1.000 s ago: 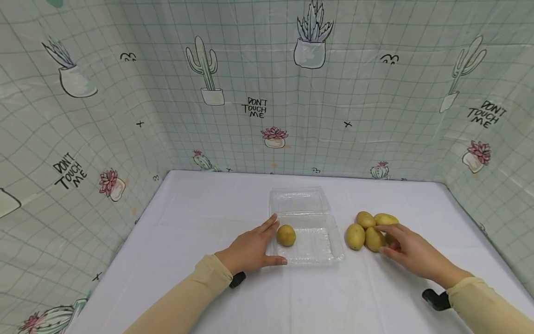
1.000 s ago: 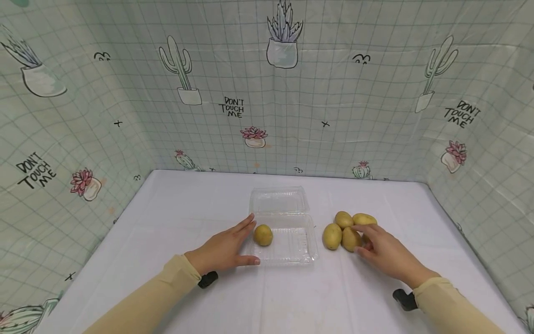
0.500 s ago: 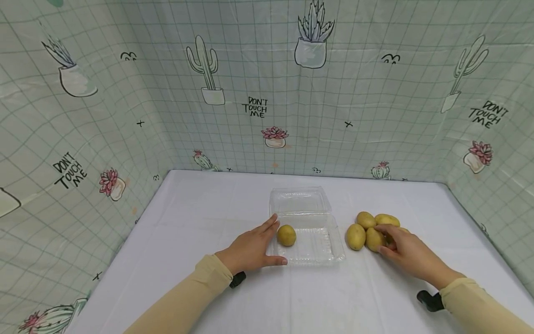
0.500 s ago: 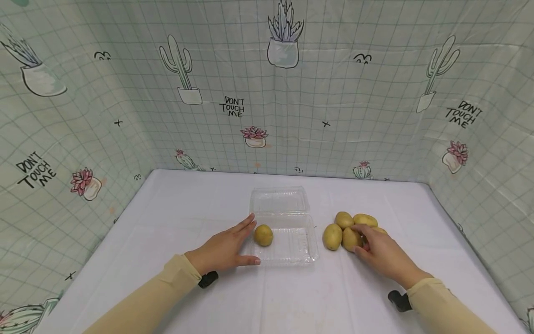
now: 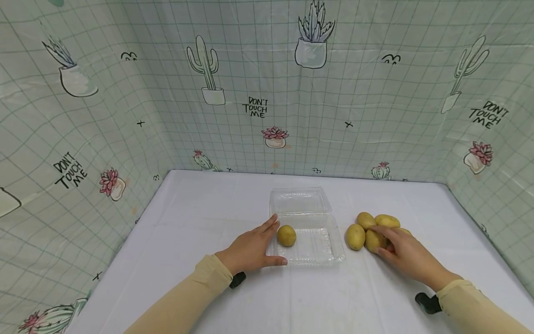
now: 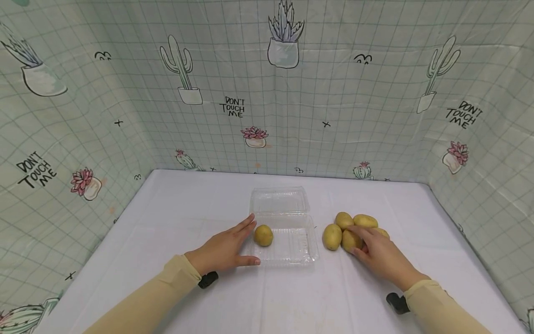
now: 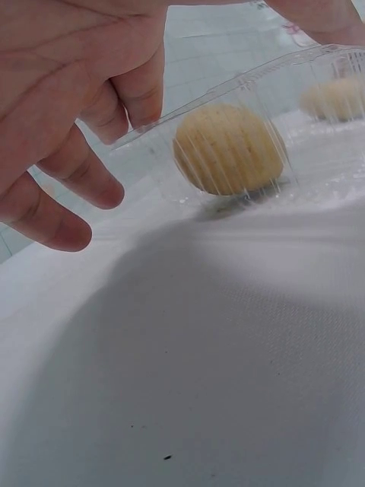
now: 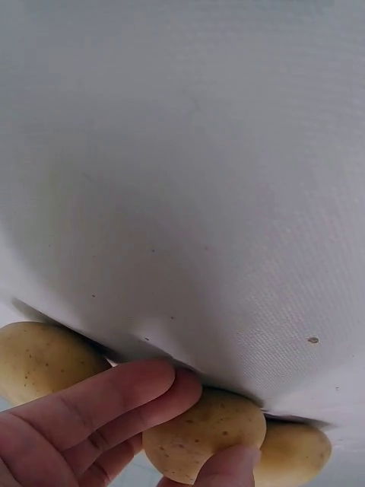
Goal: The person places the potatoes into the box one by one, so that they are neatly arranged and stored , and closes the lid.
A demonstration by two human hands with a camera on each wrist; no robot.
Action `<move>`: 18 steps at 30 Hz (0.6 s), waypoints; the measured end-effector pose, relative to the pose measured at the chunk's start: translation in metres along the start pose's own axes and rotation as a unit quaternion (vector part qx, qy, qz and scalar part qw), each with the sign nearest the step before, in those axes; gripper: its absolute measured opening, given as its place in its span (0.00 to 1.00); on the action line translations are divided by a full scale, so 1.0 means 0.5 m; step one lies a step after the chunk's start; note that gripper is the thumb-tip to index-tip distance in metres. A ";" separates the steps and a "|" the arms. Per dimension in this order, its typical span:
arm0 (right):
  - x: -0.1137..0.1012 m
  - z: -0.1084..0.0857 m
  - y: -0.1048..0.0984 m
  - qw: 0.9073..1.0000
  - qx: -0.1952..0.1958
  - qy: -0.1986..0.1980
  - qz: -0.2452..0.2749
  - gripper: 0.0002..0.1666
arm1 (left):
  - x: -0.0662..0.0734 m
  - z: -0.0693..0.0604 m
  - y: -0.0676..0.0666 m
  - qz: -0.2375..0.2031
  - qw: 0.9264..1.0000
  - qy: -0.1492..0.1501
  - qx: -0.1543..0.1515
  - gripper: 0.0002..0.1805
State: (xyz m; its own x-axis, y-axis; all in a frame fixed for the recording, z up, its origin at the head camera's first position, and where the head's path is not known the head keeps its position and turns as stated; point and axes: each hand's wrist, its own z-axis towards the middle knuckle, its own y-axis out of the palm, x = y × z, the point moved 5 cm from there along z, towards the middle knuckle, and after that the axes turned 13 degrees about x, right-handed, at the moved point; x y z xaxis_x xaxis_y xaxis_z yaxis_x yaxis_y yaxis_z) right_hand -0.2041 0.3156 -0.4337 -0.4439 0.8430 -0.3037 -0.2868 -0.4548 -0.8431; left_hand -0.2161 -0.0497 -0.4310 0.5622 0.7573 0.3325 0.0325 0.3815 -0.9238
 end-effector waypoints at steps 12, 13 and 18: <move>-0.001 -0.008 0.007 1.000 -0.019 -0.015 0.005 0.35 | 0.000 0.000 -0.001 -0.002 1.000 -0.007 -0.004 0.55; -0.001 -0.007 0.007 1.000 -0.019 -0.016 0.005 0.35 | 0.000 0.000 -0.001 -0.002 1.000 -0.007 -0.004 0.55; -0.003 -0.004 0.008 1.000 -0.014 -0.009 0.008 0.35 | 0.000 0.000 -0.001 -0.004 1.000 -0.007 -0.005 0.55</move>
State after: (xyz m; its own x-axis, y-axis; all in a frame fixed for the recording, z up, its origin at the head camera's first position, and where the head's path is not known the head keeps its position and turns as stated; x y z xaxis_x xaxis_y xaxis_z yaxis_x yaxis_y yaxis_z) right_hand -0.2027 0.3132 -0.4373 -0.4643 0.8298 -0.3096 -0.2552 -0.4602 -0.8504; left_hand -0.2161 -0.0501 -0.4304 0.5505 0.7616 0.3419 0.0451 0.3818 -0.9231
